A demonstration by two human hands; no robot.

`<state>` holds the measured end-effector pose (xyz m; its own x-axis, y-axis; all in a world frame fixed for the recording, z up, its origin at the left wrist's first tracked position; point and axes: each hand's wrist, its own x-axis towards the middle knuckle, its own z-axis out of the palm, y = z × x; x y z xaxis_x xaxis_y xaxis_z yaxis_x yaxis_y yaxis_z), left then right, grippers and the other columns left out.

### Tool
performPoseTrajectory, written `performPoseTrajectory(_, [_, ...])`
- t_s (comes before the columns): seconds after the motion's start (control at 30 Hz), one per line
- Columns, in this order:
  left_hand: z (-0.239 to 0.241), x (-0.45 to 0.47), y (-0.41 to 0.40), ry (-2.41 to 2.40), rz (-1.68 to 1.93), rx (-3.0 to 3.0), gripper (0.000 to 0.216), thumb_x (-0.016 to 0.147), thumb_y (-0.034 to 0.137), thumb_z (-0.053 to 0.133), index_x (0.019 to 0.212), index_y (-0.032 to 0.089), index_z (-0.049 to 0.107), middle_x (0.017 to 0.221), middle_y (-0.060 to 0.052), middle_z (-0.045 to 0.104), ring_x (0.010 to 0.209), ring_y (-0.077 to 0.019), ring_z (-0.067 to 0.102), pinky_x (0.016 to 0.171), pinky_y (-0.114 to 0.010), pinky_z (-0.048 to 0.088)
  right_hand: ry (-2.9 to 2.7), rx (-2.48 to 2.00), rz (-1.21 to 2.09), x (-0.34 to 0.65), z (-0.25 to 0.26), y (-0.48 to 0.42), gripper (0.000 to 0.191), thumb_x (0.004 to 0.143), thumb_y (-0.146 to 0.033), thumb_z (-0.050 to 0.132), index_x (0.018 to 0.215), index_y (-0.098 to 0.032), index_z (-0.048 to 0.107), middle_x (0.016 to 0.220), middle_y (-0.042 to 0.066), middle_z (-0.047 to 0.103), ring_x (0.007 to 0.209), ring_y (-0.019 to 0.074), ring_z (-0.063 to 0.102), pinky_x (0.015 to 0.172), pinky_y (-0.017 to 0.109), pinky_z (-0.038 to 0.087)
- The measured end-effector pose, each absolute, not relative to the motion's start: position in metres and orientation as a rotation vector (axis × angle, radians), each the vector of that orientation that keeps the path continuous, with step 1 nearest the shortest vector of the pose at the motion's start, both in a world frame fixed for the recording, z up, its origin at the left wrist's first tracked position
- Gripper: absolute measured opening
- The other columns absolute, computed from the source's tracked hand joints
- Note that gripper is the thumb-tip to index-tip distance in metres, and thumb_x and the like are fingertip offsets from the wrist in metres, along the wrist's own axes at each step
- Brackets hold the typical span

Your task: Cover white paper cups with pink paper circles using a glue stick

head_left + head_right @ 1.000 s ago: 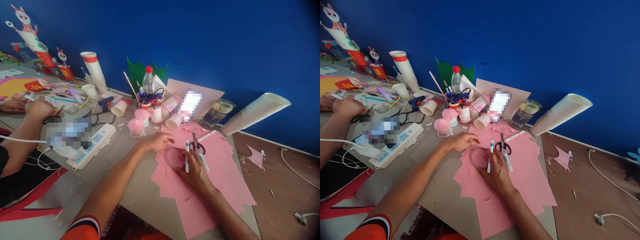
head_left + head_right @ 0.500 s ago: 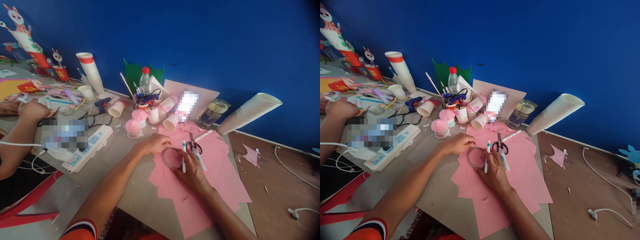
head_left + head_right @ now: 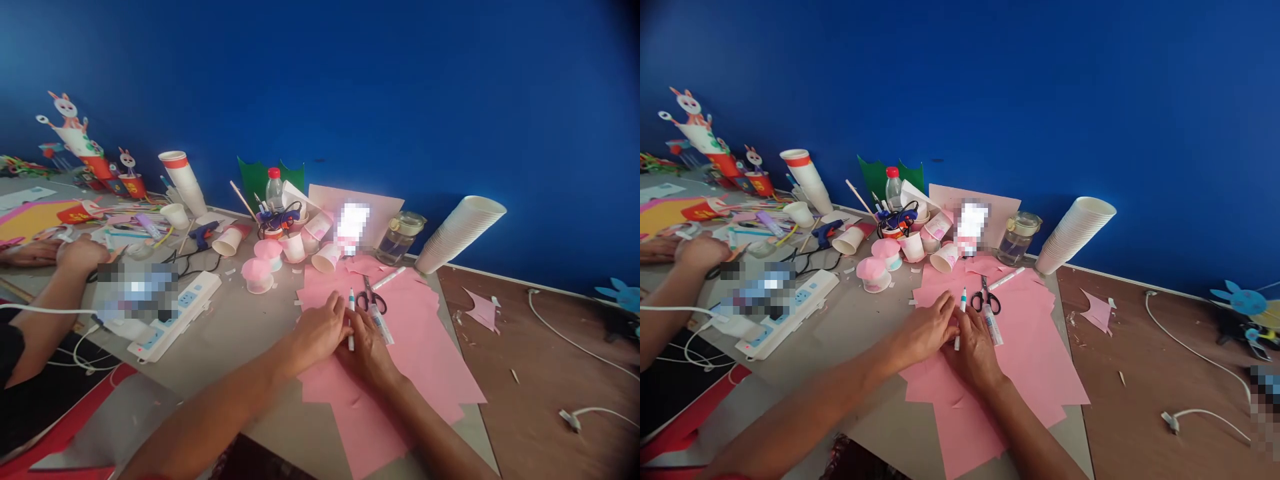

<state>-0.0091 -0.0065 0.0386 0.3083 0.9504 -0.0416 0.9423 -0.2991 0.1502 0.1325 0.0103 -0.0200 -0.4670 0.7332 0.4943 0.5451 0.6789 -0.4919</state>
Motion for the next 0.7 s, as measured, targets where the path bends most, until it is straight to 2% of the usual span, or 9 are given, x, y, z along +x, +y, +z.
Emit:
performPoseTrajectory(0.07, [0.031,-0.003,-0.017,1.810,0.134,2.436,0.049,0.095,0.039,0.033,0.135,0.011,0.036,0.144,-0.020,0.037,0.107,-0.0272,0.061,0.069,-0.031,0.054,-2.163,-0.956,0.327,0.132,-0.022,0.010,0.050,0.072,-0.011,0.051,0.122,-0.016,0.043,0.110,0.015,0.060,0.107,0.0313,0.055,0.085,0.049,0.047])
performPoseTrajectory(0.13, [0.024,0.000,-0.024,1.826,0.182,2.430,0.051,0.097,0.037,0.027,0.140,0.010,0.029,0.146,-0.019,0.036,0.126,-0.0283,0.046,0.076,-0.032,0.053,-2.156,-0.933,0.300,0.132,-0.023,0.010,0.051,0.072,-0.009,0.049,0.122,-0.015,0.043,0.110,0.015,0.061,0.108,0.0309,0.055,0.088,0.049,0.046])
performPoseTrajectory(0.27, [0.022,0.000,-0.030,1.890,0.103,2.383,0.064,0.094,0.052,0.021,0.141,0.008,0.029,0.146,-0.022,0.034,0.115,-0.0292,0.055,0.067,-0.034,0.054,-2.185,-0.970,0.310,0.135,-0.022,0.010,0.045,0.075,-0.010,0.046,0.119,-0.017,0.045,0.113,0.014,0.062,0.113,0.0302,0.054,0.093,0.051,0.044])
performPoseTrajectory(0.47, [0.024,0.005,-0.030,1.822,0.047,2.439,0.081,0.085,0.070,0.021,0.140,0.011,0.034,0.139,-0.023,0.041,0.095,-0.0311,0.062,0.058,-0.037,0.050,-2.226,-0.925,0.377,0.138,-0.017,0.011,0.041,0.079,-0.015,0.048,0.119,-0.019,0.043,0.114,0.015,0.061,0.108,0.0295,0.057,0.085,0.047,0.050])
performPoseTrajectory(0.7, [0.027,0.010,-0.029,1.788,0.101,2.470,0.080,0.085,0.071,0.020,0.135,0.012,0.040,0.117,-0.019,0.057,0.110,-0.0324,0.052,0.057,-0.033,0.046,-2.286,-0.884,0.353,0.143,-0.021,0.012,0.037,0.082,-0.016,0.046,0.118,-0.019,0.041,0.123,0.017,0.056,0.115,0.0301,0.054,0.090,0.051,0.048])
